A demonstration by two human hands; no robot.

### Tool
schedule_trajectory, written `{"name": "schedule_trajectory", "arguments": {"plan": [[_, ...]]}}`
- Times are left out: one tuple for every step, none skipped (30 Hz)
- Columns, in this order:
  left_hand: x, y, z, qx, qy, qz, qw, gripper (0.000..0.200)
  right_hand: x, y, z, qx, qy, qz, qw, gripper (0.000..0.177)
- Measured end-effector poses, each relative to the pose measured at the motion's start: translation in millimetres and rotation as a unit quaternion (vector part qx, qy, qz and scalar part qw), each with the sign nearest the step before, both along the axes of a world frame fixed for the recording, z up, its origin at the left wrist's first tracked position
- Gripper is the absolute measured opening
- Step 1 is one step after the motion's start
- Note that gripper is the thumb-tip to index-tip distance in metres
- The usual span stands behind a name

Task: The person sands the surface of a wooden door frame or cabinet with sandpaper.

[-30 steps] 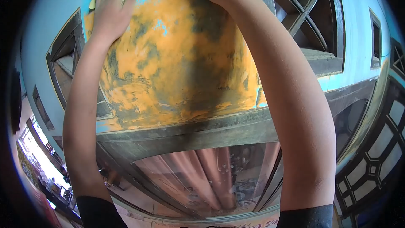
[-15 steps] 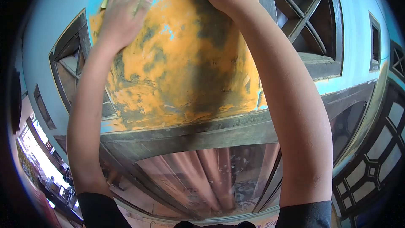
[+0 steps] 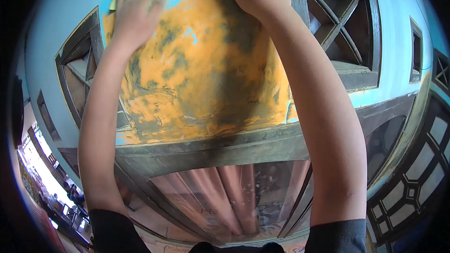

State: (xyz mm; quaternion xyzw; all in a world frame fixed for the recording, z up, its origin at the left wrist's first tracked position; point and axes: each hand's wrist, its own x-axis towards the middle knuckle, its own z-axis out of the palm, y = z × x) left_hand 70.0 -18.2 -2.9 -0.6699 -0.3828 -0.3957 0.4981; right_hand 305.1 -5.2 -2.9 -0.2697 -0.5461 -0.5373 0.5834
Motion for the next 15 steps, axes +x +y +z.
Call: {"name": "schedule_trajectory", "arguments": {"plan": [[-2,10,-5,0.034,0.061,0.012,0.997,0.056,0,0,0,-0.004,-0.003,0.004,1.000,0.041],[-3,20,-11,0.068,0.123,0.024,0.990,0.055,1,-1,1,-0.007,-0.004,0.007,1.000,0.041],[-5,27,-14,0.102,0.184,0.035,0.977,0.055,2,-2,0,-0.011,-0.006,0.009,1.000,0.041],[-1,13,-12,0.044,0.119,0.025,0.992,0.055,2,-1,0,-0.008,-0.004,0.000,1.000,0.041],[4,-14,-5,-0.016,0.051,0.016,0.998,0.054,2,0,1,-0.005,-0.003,-0.007,1.000,0.041],[7,-28,-1,-0.074,-0.015,0.007,0.997,0.054,1,0,1,-0.001,-0.001,-0.014,1.000,0.041],[2,-18,4,-0.034,-0.018,0.022,0.999,0.054,-1,-1,-1,-0.002,0.002,-0.010,1.000,0.040],[-6,3,13,0.007,-0.019,0.037,0.999,0.054,-4,-5,-3,-0.003,0.005,-0.006,1.000,0.040],[-10,18,16,0.047,-0.021,0.049,0.997,0.054,-4,-7,-5,-0.003,0.008,-0.004,1.000,0.040],[-7,24,7,0.063,0.037,0.048,0.996,0.054,-3,-5,-3,-0.006,0.003,-0.003,1.000,0.039],[-4,28,-5,0.080,0.096,0.046,0.991,0.054,-1,-2,-1,-0.008,0.000,-0.001,1.000,0.039],[-1,29,-11,0.096,0.156,0.045,0.982,0.055,2,-1,1,-0.010,-0.003,0.001,1.000,0.039],[-2,27,-8,0.083,0.139,0.040,0.986,0.055,3,-1,0,-0.011,0.001,0.002,1.000,0.039],[-4,21,-2,0.069,0.120,0.036,0.990,0.055,3,-1,1,-0.013,0.001,0.004,1.000,0.038],[-8,17,4,0.055,0.100,0.033,0.993,0.055,1,0,1,-0.016,0.001,0.008,1.000,0.038]]}}
